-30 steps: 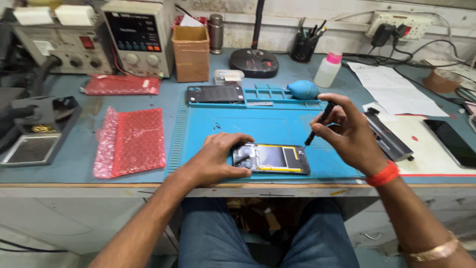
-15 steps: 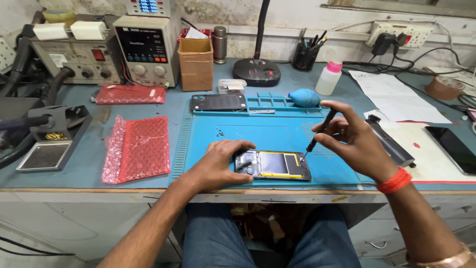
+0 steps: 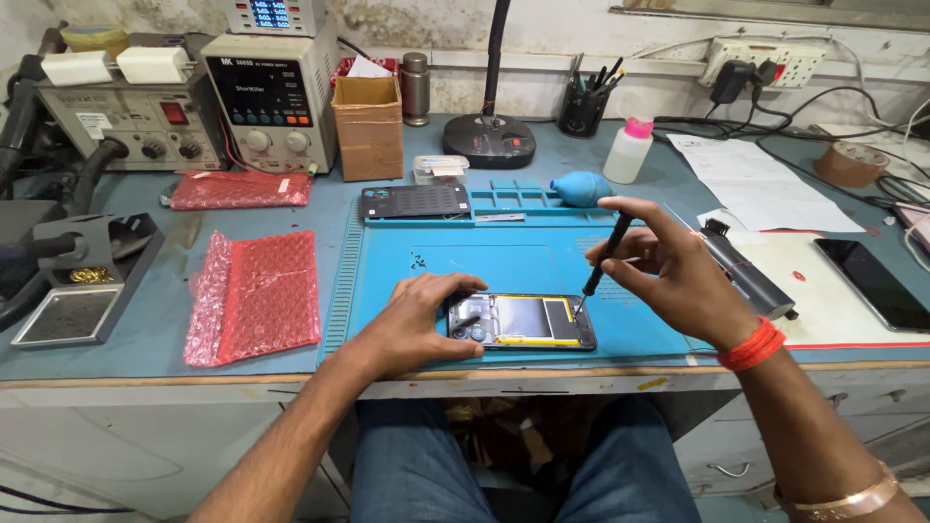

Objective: The person pries open a smartphone on a blue repair mat, using a pry tool and screwdriver to work around the opened back cover and battery area. They reposition the phone repeatedly, then lift the phone and press its screen to test it at the end.

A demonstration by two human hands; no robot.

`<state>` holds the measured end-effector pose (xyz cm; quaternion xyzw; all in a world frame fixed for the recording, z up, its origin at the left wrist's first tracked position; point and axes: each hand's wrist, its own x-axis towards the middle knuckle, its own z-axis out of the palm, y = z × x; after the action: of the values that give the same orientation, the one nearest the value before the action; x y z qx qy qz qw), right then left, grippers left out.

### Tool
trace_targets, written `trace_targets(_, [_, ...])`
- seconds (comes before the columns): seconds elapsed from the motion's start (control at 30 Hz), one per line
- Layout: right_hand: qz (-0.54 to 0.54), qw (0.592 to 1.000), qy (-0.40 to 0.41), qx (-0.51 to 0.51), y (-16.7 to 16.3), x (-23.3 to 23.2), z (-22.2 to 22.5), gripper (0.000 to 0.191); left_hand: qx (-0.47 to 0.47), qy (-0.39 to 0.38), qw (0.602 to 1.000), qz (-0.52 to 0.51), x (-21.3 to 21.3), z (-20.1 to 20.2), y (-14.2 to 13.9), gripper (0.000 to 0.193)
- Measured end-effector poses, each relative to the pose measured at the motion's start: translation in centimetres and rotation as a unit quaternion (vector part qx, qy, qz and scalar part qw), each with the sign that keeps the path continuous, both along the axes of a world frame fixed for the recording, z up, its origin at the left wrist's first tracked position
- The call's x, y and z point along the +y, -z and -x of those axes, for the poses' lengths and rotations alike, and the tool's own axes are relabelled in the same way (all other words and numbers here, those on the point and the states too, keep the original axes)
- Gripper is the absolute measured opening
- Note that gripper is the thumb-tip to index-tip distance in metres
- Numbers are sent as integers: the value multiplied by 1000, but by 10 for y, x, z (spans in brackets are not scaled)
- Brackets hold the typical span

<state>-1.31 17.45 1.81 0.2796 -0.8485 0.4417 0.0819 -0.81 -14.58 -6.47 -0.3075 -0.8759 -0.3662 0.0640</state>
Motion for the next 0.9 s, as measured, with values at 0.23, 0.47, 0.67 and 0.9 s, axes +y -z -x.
trace_targets(0.23, [-62, 996, 65, 11, -3, -10, -1, 65, 2, 8, 1000, -4, -1, 0, 0, 73])
trace_targets(0.47, [-101, 989, 109, -2, -6, -15, -3, 63, -6, -1, 1000, 4, -2, 0, -1, 73])
trace_targets(0.67, [-19, 999, -24, -32, -12, -13, -1, 58, 7, 6, 1000, -1, -3, -1, -3, 73])
trace_targets(0.9, [-68, 996, 49, -5, -14, -15, -4, 56, 6, 7, 1000, -3, -3, -1, -1, 73])
